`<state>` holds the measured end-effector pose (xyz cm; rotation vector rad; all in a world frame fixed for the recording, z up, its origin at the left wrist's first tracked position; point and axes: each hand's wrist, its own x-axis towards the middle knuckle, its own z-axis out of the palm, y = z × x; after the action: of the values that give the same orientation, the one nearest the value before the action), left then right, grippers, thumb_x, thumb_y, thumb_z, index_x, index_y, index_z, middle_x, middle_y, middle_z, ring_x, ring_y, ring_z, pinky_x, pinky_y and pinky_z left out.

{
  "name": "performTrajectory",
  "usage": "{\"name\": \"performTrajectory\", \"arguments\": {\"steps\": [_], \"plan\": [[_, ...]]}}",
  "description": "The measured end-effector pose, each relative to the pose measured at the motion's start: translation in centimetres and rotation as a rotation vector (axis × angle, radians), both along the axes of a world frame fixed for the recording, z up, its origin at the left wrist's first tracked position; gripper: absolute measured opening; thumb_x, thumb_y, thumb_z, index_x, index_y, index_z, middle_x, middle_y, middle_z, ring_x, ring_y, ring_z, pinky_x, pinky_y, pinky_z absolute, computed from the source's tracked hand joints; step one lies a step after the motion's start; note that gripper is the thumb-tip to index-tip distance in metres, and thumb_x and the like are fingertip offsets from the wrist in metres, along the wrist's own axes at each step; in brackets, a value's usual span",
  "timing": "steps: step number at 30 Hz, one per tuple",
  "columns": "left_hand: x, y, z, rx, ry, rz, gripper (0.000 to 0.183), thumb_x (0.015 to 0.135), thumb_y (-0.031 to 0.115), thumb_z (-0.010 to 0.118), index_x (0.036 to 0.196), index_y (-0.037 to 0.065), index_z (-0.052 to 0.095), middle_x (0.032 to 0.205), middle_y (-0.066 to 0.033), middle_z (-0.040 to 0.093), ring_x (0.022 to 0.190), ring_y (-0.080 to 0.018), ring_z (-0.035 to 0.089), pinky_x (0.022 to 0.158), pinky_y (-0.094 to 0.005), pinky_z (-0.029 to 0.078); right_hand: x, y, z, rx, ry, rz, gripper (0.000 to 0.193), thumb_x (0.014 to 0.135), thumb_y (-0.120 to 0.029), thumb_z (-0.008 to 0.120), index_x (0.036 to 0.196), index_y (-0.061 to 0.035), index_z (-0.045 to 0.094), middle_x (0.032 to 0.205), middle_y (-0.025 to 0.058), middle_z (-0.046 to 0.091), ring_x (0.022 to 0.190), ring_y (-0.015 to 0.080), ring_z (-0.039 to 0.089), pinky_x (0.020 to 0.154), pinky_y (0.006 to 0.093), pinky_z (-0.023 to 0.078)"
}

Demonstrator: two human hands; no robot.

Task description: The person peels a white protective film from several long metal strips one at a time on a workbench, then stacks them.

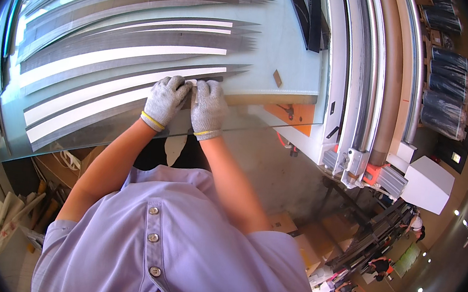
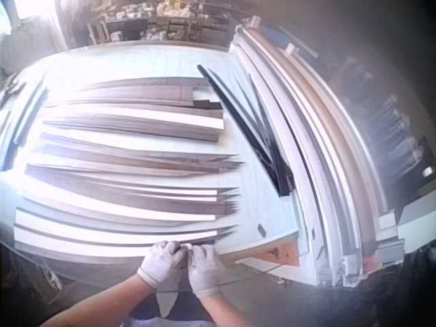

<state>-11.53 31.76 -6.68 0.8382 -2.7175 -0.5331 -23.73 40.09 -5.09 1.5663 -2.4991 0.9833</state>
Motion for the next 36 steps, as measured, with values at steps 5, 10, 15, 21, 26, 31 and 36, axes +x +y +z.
{"name": "performTrajectory", "arguments": {"steps": [5,10,15,21,26,31,36], "plan": [[0.2,0.6,0.2,-0.132,0.045,0.033,0.027,0.083,0.014,0.063,0.108,0.006,0.067,0.115,-0.0107,0.062,0.104,-0.0325,0.063,0.086,-0.0465,0.054,0.2,1.9,-0.6,0.035,0.009,0.152,0.013,0.080,-0.009,0.070,0.092,-0.0118,0.066,0.088,0.0077,0.057,0.081,0.0323,0.061,0.069,0.0451,0.052],[0.3,1.0,-0.4,-0.011,0.056,0.188,0.028,0.081,0.014,0.073,0.108,0.007,0.066,0.118,-0.0113,0.064,0.105,-0.0344,0.064,0.086,-0.0460,0.055,0.5,3.3,-0.7,0.001,-0.030,0.248,0.017,0.075,-0.009,0.070,0.091,-0.0117,0.067,0.088,0.0087,0.057,0.084,0.0336,0.059,0.074,0.0466,0.050],[1.4,0.9,-0.1,-0.064,0.037,0.105,0.026,0.084,0.012,0.067,0.110,0.008,0.066,0.121,-0.0115,0.064,0.108,-0.0338,0.064,0.087,-0.0450,0.056,-0.5,3.3,-0.1,0.077,-0.135,0.296,0.016,0.078,-0.011,0.072,0.094,-0.0106,0.069,0.089,0.0098,0.060,0.085,0.0343,0.060,0.076,0.0463,0.050],[2.8,0.9,-0.7,-0.119,0.061,-0.020,0.035,0.084,0.012,0.063,0.118,0.008,0.066,0.125,-0.0125,0.062,0.113,-0.0334,0.063,0.091,-0.0465,0.055,-7.0,-0.3,2.2,0.209,-0.541,0.056,0.028,0.089,-0.029,0.079,0.095,-0.0036,0.068,0.096,0.0160,0.070,0.091,0.0373,0.067,0.080,0.0448,0.054],[2.8,1.2,-0.8,-0.097,0.038,-0.038,0.037,0.083,0.014,0.062,0.120,0.009,0.066,0.128,-0.0120,0.061,0.116,-0.0328,0.061,0.093,-0.0465,0.053,-7.6,-4.0,1.8,0.624,-0.115,0.076,0.056,0.071,-0.046,0.089,0.098,-0.0012,0.069,0.096,0.0189,0.068,0.091,0.0362,0.068,0.080,0.0451,0.054],[3.1,1.3,-1.7,-0.095,0.020,-0.017,0.037,0.083,0.015,0.062,0.119,0.009,0.066,0.129,-0.0119,0.061,0.116,-0.0332,0.061,0.093,-0.0473,0.053,-7.6,-4.0,1.5,0.605,-0.114,0.064,0.059,0.069,-0.048,0.091,0.095,-0.0009,0.066,0.093,0.0185,0.067,0.087,0.0354,0.067,0.077,0.0455,0.053],[2.7,0.8,-1.6,-0.096,0.018,-0.011,0.035,0.084,0.014,0.061,0.119,0.009,0.066,0.128,-0.0113,0.061,0.115,-0.0324,0.061,0.092,-0.0473,0.053,-10.0,-4.5,0.9,0.584,-0.487,0.030,0.058,0.068,-0.044,0.092,0.095,-0.0012,0.064,0.091,0.0188,0.068,0.082,0.0378,0.065,0.076,0.0473,0.052]]}}
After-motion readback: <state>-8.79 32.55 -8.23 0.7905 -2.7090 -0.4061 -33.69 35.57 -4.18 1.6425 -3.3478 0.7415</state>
